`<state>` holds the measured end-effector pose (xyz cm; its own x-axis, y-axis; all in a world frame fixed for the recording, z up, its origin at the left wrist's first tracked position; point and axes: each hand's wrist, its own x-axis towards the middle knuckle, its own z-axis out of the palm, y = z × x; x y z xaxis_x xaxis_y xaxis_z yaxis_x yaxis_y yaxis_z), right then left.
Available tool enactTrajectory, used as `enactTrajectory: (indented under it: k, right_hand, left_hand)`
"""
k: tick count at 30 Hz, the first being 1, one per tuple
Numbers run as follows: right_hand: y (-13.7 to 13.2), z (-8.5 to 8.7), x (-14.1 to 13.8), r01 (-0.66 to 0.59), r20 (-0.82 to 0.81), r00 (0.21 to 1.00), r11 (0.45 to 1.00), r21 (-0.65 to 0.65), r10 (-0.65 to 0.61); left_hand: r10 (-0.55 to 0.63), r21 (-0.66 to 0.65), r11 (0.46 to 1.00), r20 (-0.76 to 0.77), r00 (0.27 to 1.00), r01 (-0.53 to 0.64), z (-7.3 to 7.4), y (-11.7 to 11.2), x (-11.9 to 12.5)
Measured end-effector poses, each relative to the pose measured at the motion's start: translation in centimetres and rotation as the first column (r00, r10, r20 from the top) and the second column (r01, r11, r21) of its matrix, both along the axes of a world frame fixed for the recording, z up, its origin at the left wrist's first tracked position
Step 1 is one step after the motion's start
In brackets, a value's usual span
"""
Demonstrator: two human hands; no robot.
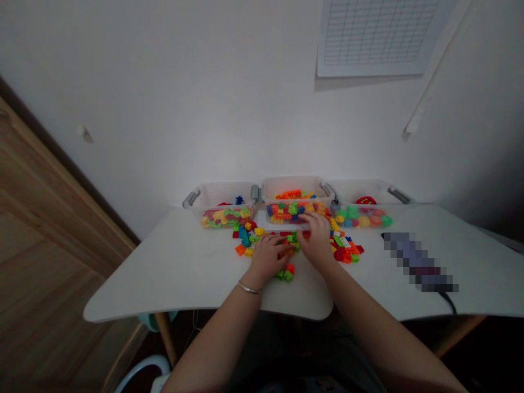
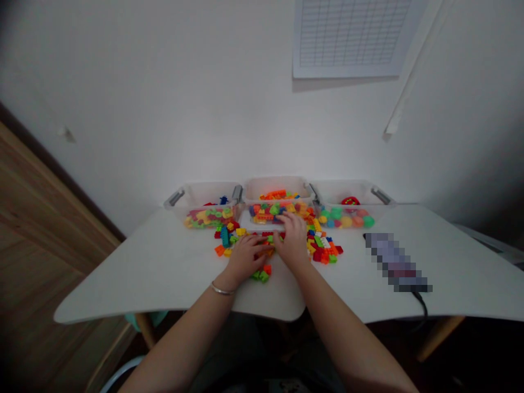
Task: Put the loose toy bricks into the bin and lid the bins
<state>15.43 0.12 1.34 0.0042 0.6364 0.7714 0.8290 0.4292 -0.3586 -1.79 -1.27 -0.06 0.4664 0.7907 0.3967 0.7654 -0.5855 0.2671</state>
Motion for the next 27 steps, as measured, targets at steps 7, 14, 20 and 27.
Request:
enactTrajectory:
  k: [7,14,20,27]
  right_hand:
    - [-2.6,-2.3,-0.2,0.05,0.284,0.958,0.951,-0.305,0.04]
    - [-2.7,-2.3,-0.3,0.114,0.34,0.94,0.928,-0.355,0.015]
    - [-2.6,-2.4,-0.1,0.158,0.356,0.934,0.927,-0.339,-0.029]
    - [-2.6,-2.8,0.1,0.161,0.328,0.943,0.936,-0.314,-0.052]
  left_hand:
    - [0.009,0.017,1.0,0.031,0.999,-0.009,-0.4,0.2,0.0]
    - [0.011,0.007,1.0,0.027,1.0,-0.011,-0.3,0.2,0.1]
    - [0.007,0.003,1.0,0.031,0.999,-0.007,-0.4,0.2,0.1]
    - [-0.002,-0.013,1.0,0.039,0.999,0.002,-0.2,0.1,0.0]
